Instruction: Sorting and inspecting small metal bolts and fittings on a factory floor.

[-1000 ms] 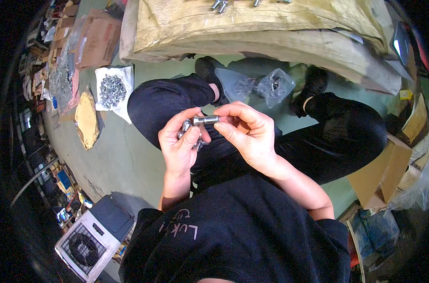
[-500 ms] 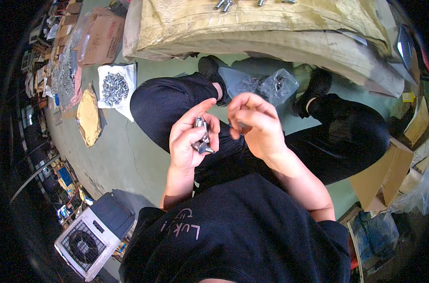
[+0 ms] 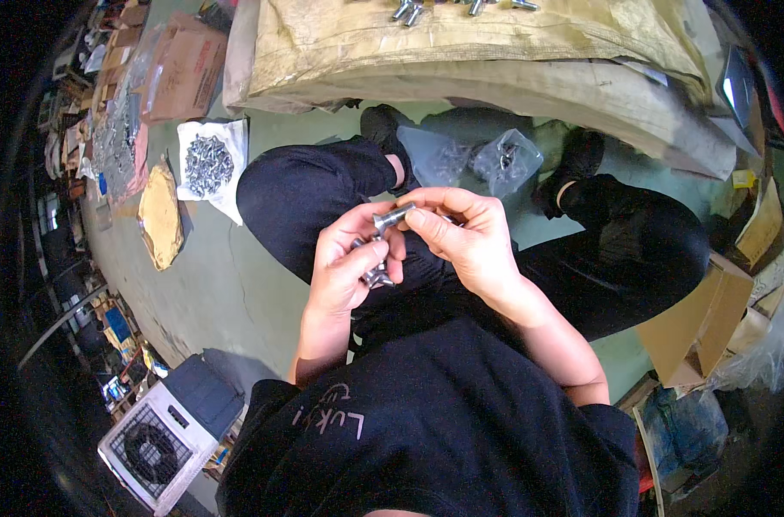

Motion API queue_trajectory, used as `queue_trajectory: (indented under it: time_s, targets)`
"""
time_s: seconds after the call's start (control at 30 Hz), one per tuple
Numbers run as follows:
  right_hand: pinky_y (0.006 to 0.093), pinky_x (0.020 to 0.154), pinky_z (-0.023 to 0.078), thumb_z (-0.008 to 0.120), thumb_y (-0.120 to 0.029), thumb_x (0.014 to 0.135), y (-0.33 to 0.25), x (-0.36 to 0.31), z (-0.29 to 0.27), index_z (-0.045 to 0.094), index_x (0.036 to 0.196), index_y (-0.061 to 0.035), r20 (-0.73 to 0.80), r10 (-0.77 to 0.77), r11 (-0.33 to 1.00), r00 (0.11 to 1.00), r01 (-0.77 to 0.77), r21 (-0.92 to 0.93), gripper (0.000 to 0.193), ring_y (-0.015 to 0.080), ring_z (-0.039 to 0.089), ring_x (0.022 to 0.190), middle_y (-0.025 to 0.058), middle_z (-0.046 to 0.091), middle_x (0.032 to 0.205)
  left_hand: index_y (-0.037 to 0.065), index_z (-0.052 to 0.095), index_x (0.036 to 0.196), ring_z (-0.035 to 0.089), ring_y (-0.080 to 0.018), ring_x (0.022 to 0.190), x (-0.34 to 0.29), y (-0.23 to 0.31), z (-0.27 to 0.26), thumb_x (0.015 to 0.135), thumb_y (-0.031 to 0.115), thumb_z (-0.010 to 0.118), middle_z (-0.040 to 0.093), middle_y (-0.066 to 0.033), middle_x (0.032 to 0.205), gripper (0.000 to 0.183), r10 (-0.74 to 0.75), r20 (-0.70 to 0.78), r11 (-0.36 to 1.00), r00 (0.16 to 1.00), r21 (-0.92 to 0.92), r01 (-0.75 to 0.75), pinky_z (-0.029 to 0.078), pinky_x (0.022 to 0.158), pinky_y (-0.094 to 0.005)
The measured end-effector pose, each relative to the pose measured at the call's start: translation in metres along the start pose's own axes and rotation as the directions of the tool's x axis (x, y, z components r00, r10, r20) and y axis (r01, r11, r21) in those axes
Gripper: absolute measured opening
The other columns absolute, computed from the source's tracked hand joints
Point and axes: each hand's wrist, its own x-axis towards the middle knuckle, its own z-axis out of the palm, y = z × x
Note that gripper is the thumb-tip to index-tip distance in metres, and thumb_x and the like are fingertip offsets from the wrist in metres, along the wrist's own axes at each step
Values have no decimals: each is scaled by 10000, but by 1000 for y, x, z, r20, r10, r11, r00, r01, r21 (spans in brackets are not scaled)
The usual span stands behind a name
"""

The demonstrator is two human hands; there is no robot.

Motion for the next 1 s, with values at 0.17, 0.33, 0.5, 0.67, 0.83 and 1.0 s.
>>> queue_trajectory:
  time_s: [0.17,0.33,0.5,0.67,0.83,1.0]
  targets:
    - [157,419,274,610,-100,794,5,-2,-1,611,960,-2,-38,14,996,999,-11,85,193,20,383,492,-3,565,662,-46,525,1038,562,-131,574,-2,-3,3,805,53,553,577,-106,777,255,162,-135,979,978,147,-142,463,510,-214]
    - [160,422,268,610,-92,793,6,-2,2,610,970,-6,-58,-21,997,998,25,78,197,20,377,490,-12,549,647,-60,536,1026,572,-133,594,-2,-2,7,786,30,580,581,-104,792,261,225,-175,965,959,178,-194,476,538,-215]
    - [160,425,275,607,-85,793,5,-3,2,610,977,-10,-52,-27,996,998,32,86,198,21,381,493,-15,548,640,-61,540,1039,575,-133,604,-2,-6,8,778,17,589,582,-104,799,276,297,-181,942,938,219,-256,479,551,-214]
    - [153,517,331,600,-41,789,5,-6,5,605,965,4,-53,-151,985,987,145,-94,182,23,415,588,-10,551,729,-40,545,1057,573,-113,594,0,-7,6,786,39,596,586,-79,777,287,300,-174,939,938,228,-258,449,509,-192]
    - [152,550,341,601,-30,784,0,-7,9,602,950,6,-17,-243,942,970,232,-244,170,22,426,643,-17,517,753,-25,547,1068,582,-115,599,2,-6,4,807,69,586,594,-76,767,280,276,-141,958,951,122,-260,446,504,-181]
    - [154,547,341,602,-32,785,0,-7,9,602,948,1,-8,-260,935,965,250,-252,166,21,427,641,-26,499,736,-33,546,1059,582,-125,608,4,-6,4,822,92,571,586,-78,751,269,249,-125,967,960,91,-238,452,515,-190]
